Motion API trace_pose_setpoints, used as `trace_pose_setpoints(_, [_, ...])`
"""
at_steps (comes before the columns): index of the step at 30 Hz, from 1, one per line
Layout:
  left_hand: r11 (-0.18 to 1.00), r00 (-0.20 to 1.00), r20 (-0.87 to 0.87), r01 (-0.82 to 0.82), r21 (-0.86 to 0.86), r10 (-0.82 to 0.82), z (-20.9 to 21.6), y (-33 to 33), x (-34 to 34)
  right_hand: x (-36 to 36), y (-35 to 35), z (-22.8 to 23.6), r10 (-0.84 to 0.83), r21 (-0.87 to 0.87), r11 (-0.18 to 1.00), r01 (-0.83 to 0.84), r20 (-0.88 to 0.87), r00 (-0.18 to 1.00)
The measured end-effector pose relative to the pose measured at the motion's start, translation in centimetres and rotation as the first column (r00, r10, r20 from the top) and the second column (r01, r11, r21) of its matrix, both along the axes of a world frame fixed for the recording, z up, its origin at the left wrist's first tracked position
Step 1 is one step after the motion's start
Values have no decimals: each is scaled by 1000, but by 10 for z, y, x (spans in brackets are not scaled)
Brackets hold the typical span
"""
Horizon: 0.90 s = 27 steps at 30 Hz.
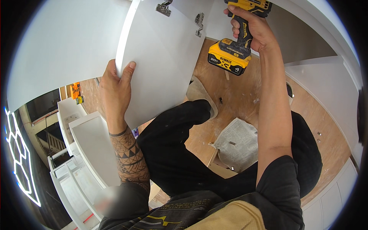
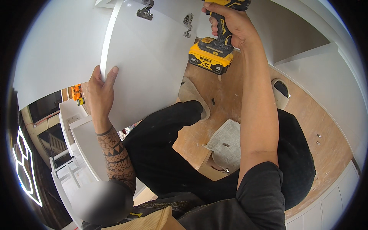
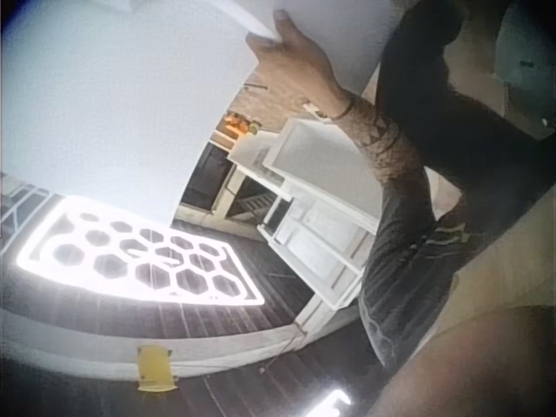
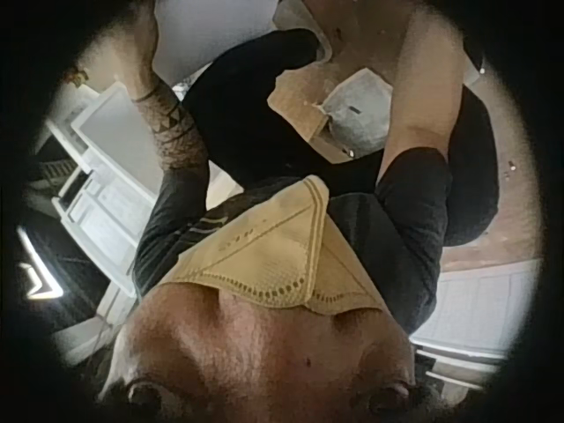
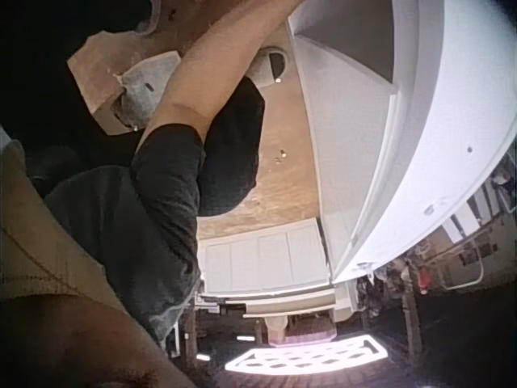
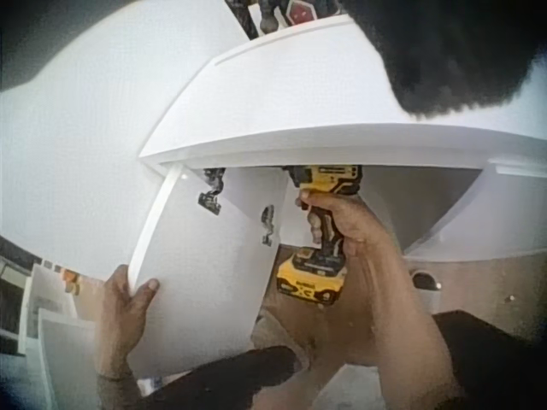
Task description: Using a power drill to install hinges and attach doors to a set of white kitchen cabinets.
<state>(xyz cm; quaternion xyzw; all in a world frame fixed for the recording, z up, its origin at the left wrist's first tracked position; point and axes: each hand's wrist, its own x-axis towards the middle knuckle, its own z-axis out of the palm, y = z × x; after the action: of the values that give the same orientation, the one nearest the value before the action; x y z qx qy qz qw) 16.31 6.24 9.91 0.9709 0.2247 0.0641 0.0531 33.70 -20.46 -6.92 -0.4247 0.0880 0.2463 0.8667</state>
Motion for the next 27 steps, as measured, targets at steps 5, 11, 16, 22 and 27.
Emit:
trace_pose_setpoints(5, [997,998,-36,-43,60,46,3,-6,2,2,-5,5,21,-43,999,-21,-11,1000])
trace_pose_setpoints(11, [1000,1000,20,11,20,-11,-2,-2,-1,14,-10,8,115,-115,987,-115,-9,993])
trace_pose_setpoints(16, [1000,1000,10,-1,29,0,-3,-2,-1,11,-9,2,133,17,991,-132,-44,990])
trace_pose_setpoints(22, [999,999,44,24,42,-26,-9,5,-8,8,-4,17,49,-138,990,-42,44,998])
trace_pose_setpoints(27, [996,1000,16,7,90,-9,-4,0,-4,11,-10,13,85,-150,985,-82,13,996])
